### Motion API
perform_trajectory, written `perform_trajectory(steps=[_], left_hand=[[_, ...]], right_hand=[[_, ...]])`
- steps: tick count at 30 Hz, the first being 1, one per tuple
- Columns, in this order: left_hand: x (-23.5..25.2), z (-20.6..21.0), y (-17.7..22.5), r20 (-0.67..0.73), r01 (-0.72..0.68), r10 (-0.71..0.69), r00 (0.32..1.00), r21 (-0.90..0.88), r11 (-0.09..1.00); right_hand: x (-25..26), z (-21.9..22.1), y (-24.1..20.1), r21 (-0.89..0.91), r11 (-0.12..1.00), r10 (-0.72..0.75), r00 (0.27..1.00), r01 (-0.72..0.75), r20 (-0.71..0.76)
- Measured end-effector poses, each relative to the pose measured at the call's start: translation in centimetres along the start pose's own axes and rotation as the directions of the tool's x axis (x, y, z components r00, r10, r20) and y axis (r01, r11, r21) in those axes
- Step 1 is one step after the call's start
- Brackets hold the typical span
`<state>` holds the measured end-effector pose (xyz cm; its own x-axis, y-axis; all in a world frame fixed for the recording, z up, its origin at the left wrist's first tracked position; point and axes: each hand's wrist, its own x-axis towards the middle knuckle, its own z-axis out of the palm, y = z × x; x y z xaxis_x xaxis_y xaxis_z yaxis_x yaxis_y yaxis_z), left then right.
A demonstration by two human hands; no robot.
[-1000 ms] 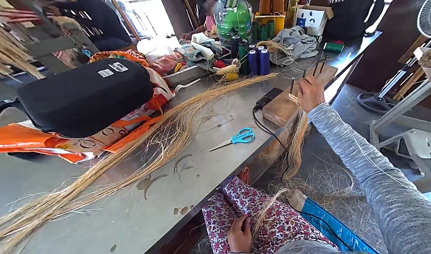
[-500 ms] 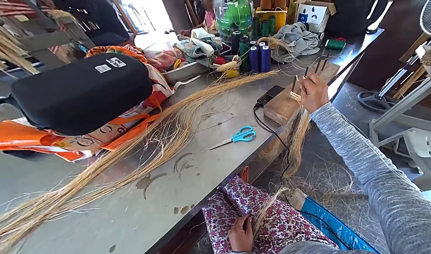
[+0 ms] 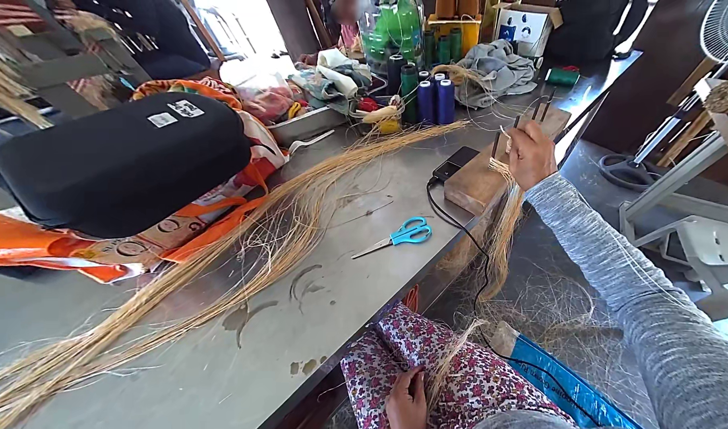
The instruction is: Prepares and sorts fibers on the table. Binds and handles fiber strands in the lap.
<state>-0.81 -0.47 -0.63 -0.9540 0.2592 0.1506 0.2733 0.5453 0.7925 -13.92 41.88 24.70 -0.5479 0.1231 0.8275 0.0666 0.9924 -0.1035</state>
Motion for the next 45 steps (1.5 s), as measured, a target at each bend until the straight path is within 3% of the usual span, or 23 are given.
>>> perform_trajectory(steps=[18, 35, 45], left_hand=[[0.3, -0.1, -0.1, -0.004, 0.007, -0.007, 1.0, -0.012, 1.0], [0.3, -0.1, -0.1, 0.002, 0.019, -0.019, 1.0, -0.01, 1.0], [0.2, 0.0, -0.2, 0.002, 0.011, -0.011, 1.0, -0.004, 1.0]], right_hand=[[-0.4, 0.3, 0.3, -0.078, 0.992, -0.1, 0.995, 0.098, -0.025], [-0.3, 0.3, 0.6, -0.099, 0.976, -0.189, 0.981, 0.193, 0.048], [-2.8, 1.2, 1.0, -0.052, 0.991, -0.115, 0.984, 0.123, 0.139]])
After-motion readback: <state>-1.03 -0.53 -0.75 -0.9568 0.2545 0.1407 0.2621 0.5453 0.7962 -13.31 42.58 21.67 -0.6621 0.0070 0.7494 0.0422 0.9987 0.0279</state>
